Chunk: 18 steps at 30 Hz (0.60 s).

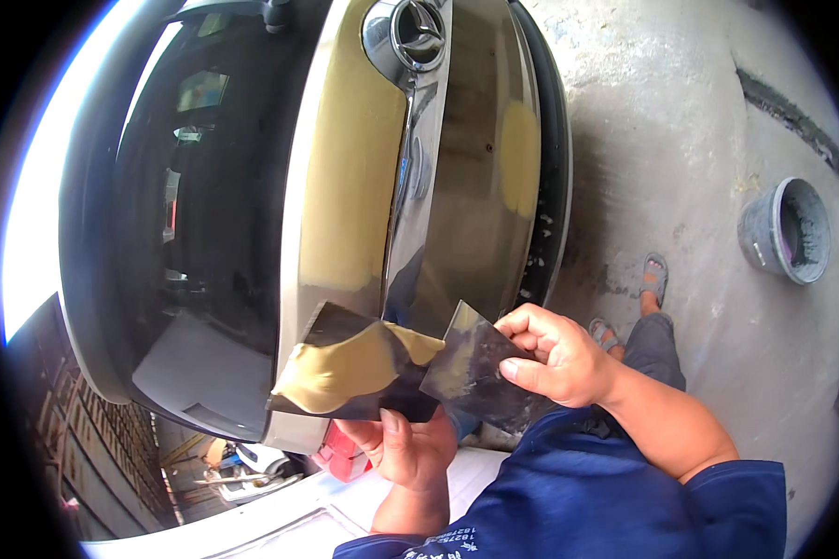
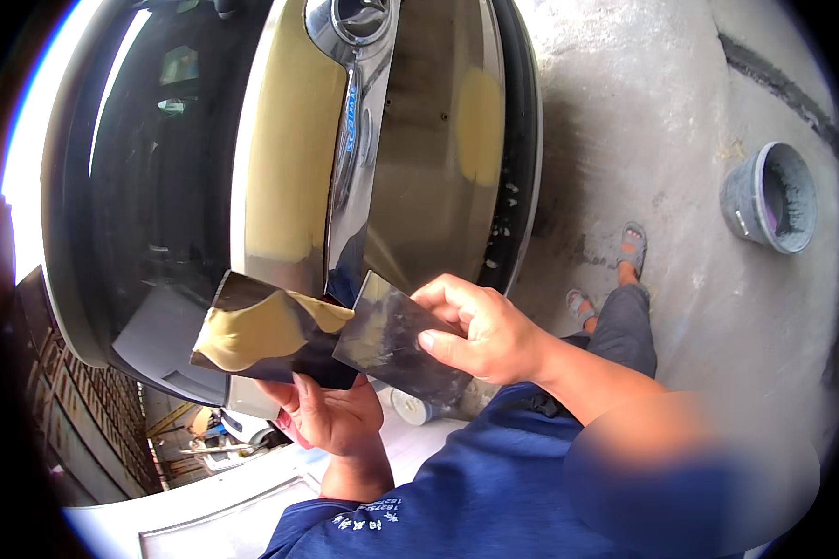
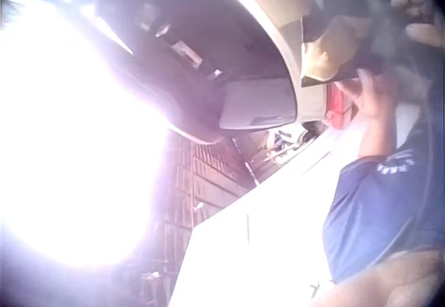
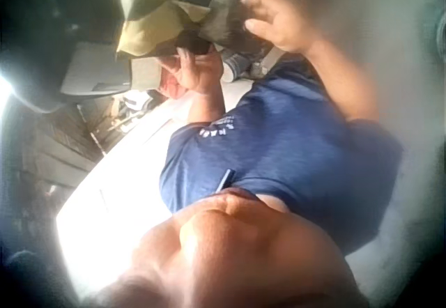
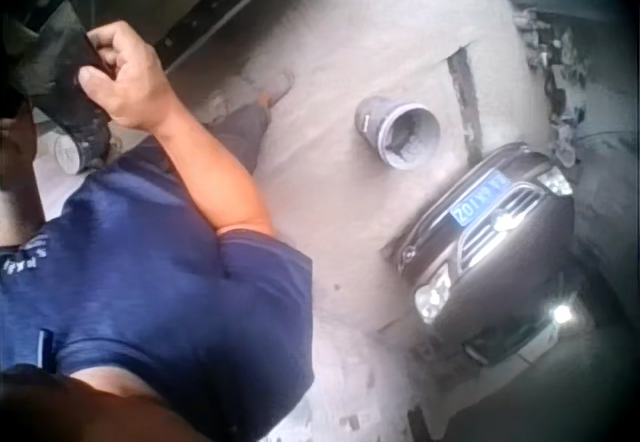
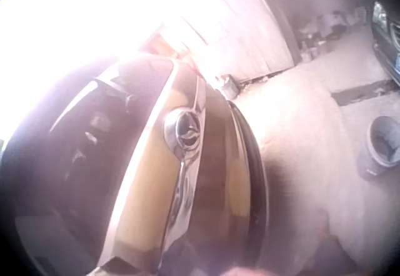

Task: The person applies a yellow body filler to the rear chrome trim of a gold car using a metal spreader. They repeatedly scrape filler from a palette onto the trim and smooth it into the surface, focusing on the area around the manufacturer's emblem.

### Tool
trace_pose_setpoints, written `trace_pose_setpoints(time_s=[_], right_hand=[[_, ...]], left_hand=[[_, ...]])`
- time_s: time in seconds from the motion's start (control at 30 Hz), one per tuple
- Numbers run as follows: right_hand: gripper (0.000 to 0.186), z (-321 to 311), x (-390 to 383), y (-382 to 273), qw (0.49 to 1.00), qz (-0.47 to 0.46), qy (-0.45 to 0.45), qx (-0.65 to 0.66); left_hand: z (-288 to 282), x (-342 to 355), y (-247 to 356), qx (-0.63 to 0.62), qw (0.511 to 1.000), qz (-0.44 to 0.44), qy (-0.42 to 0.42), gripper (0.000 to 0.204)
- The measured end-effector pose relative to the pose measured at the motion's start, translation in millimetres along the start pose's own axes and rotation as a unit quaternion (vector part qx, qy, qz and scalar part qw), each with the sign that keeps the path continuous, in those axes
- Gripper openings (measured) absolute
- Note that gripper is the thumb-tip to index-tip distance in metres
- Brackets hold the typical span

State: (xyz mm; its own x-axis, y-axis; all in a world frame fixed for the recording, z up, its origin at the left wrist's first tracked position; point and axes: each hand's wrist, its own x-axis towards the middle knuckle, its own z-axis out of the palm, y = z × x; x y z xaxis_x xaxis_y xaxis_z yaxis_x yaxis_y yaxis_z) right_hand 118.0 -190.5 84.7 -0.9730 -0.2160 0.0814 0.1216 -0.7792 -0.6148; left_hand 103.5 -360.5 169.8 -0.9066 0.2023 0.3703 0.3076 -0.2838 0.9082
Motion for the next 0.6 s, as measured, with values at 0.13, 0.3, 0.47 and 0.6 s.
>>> trace_pose_setpoints(time_s=[0.13,0.3,0.47,0.6], right_hand=[[0.029,8,-3,-17,0.998,-0.009,-0.027,-0.051],[0.031,22,-11,-37,0.997,-0.041,-0.035,-0.055],[0.036,35,-19,-73,0.980,-0.155,-0.076,-0.096],[0.042,39,-16,-90,0.868,-0.315,-0.204,-0.325]], left_hand=[[-1,-5,20,0.060,0.991,-0.071,-0.095,0.052],[-4,-13,31,0.315,0.933,-0.032,-0.169,0.040],[-20,-22,45,0.406,0.888,-0.130,-0.174,0.040],[-44,-34,34,0.049,0.976,-0.208,-0.033,0.040]])
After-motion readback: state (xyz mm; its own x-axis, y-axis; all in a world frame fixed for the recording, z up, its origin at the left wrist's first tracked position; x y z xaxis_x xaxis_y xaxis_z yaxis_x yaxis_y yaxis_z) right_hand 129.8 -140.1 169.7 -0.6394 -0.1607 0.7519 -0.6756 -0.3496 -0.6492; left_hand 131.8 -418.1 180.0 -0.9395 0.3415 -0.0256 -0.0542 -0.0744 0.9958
